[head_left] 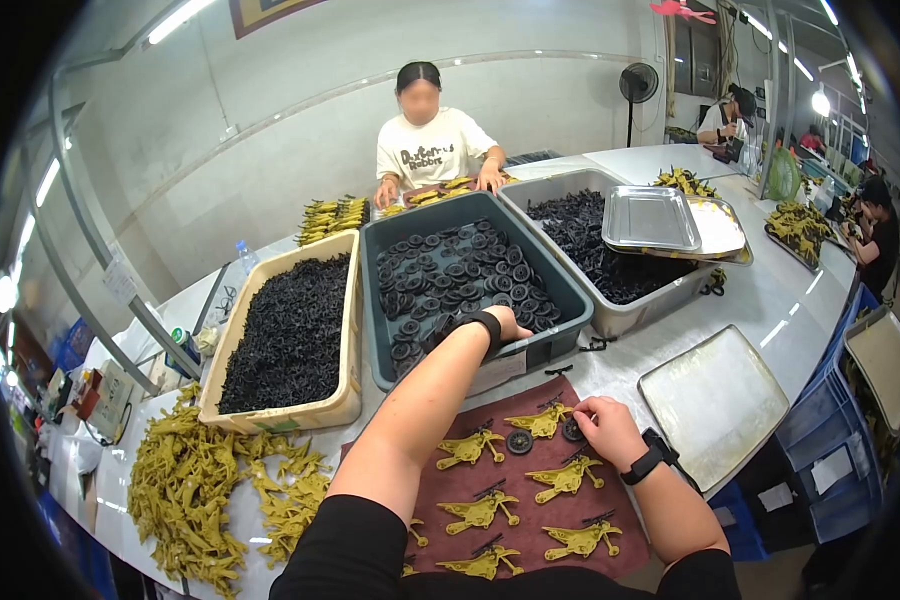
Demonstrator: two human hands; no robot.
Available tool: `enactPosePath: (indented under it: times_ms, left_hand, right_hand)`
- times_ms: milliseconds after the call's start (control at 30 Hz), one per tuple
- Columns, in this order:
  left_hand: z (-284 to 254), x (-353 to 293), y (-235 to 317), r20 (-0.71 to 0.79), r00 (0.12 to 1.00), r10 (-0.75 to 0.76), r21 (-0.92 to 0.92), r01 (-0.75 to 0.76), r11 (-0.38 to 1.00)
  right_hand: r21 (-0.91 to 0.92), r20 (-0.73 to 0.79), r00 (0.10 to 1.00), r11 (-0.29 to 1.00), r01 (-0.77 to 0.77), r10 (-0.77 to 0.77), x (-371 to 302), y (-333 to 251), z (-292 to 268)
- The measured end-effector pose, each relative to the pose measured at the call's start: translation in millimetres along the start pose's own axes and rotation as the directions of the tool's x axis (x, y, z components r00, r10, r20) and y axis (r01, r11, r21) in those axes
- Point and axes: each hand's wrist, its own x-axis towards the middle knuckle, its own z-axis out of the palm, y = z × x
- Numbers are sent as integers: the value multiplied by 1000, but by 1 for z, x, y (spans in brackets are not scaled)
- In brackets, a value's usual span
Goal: Assembling small yellow toy motorcycle parts with black wheels and tires.
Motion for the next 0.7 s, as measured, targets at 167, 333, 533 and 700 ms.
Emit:
enactPosePath:
  times_ms: [167,333,533,700]
  left_hand:
    - [-5,-1,13,52,999,2,4,-2,1000]
    - [-15,-12,16,67,996,64,-65,-60,996]
    - [1,3,6,46,996,75,-112,-70,991]
    - [11,16,13,-85,996,32,-176,-47,983]
  right_hand:
    - [6,3,1000,1000,-9,9,1,1,1]
    - [12,5,1000,1000,-24,24,0,1,0]
    - [10,-7,1000,1000,20,-20,0,4,1]
    - [10,2,1000,1000,-4,4,-1,-1,1]
